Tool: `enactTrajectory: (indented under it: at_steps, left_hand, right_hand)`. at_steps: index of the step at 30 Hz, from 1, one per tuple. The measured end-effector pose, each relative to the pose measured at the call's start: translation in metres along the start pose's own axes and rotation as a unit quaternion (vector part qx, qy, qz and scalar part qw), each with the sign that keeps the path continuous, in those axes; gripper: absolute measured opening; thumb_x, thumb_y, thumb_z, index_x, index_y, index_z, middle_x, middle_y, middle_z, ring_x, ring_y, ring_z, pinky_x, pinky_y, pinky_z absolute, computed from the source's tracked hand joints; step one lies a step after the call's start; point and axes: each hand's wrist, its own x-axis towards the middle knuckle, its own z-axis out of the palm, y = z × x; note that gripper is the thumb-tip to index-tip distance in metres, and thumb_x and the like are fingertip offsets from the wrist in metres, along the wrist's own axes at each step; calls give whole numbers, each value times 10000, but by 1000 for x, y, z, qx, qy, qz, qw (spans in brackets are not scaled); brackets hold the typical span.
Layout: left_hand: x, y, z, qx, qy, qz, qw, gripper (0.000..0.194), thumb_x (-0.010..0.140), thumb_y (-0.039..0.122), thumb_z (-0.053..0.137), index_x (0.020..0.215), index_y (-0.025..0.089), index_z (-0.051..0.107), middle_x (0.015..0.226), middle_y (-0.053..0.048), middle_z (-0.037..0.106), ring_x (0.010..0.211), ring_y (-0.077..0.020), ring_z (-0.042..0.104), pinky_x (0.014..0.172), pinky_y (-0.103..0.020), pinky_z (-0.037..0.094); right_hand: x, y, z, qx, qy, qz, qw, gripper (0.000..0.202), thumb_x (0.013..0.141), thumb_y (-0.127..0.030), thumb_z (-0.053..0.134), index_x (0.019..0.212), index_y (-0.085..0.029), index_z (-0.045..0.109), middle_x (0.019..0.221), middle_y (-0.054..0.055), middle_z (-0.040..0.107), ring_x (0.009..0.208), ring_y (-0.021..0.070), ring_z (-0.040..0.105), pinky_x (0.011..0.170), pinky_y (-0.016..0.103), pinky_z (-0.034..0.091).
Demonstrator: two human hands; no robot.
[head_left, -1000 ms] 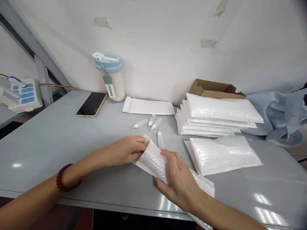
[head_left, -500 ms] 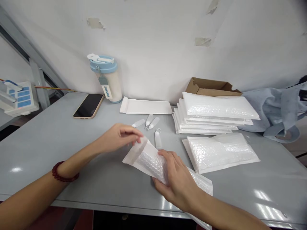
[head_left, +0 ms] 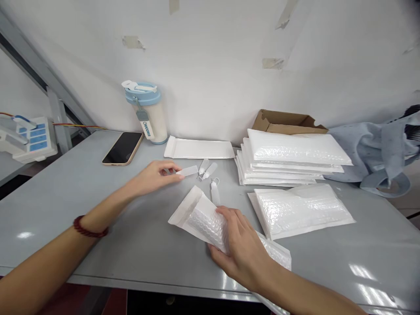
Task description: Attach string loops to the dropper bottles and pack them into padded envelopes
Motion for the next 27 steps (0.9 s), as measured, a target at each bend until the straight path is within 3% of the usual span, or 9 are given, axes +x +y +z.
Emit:
enactTrajectory:
  at_steps: [4, 7, 14, 22, 27]
  left_hand:
    - [-13, 11, -29, 19, -149, 14, 989, 282, 796, 474, 599, 939, 240, 666, 1010, -18, 584, 829, -163, 516, 680, -228, 383]
    - [-20, 20, -24, 41, -214, 48, 975, 215, 794, 411, 621, 935, 261, 684, 935, -6, 576, 838, -154, 500, 716, -221, 383]
    - [-30, 42, 10, 38, -219, 128, 967, 130, 831, 185, 561, 839, 212, 688, 760, 8, 540, 771, -127, 503, 690, -197, 369]
    - [-33, 39, 28, 17, -159, 208, 965, 217, 847, 100, 439, 747, 160, 621, 818, -15, 530, 741, -115, 501, 657, -201, 370]
    - [-32, 47, 33, -106, -215, 214, 947, 255, 822, 54, 414, 787, 154, 645, 869, -25, 611, 778, -122, 561, 701, -197, 416]
  right_hand:
    - [0, 1, 1, -4, -4, 2, 1000, 569, 765, -181, 554, 1261, -110, 286, 1186, 172, 501, 1044, 296, 490, 848, 474, 483]
    - [0, 1, 2, -3, -3, 6, 1000, 559, 767, -182, 554, 1256, -108, 292, 1193, 175, 493, 1053, 296, 482, 852, 473, 480]
    - [1, 0, 3, -3, 6, 4, 1000, 559, 763, -174, 551, 1257, -132, 292, 1188, 165, 504, 1039, 291, 497, 846, 475, 482]
    - [1, 0, 5, 5, -1, -5, 1000, 567, 769, -177, 547, 1267, -133, 280, 1203, 169, 493, 1061, 295, 483, 863, 488, 472]
    - [0, -1, 4, 12, -6, -7, 1000, 593, 745, -148, 553, 1267, -124, 274, 1200, 169, 487, 1053, 294, 476, 864, 485, 468]
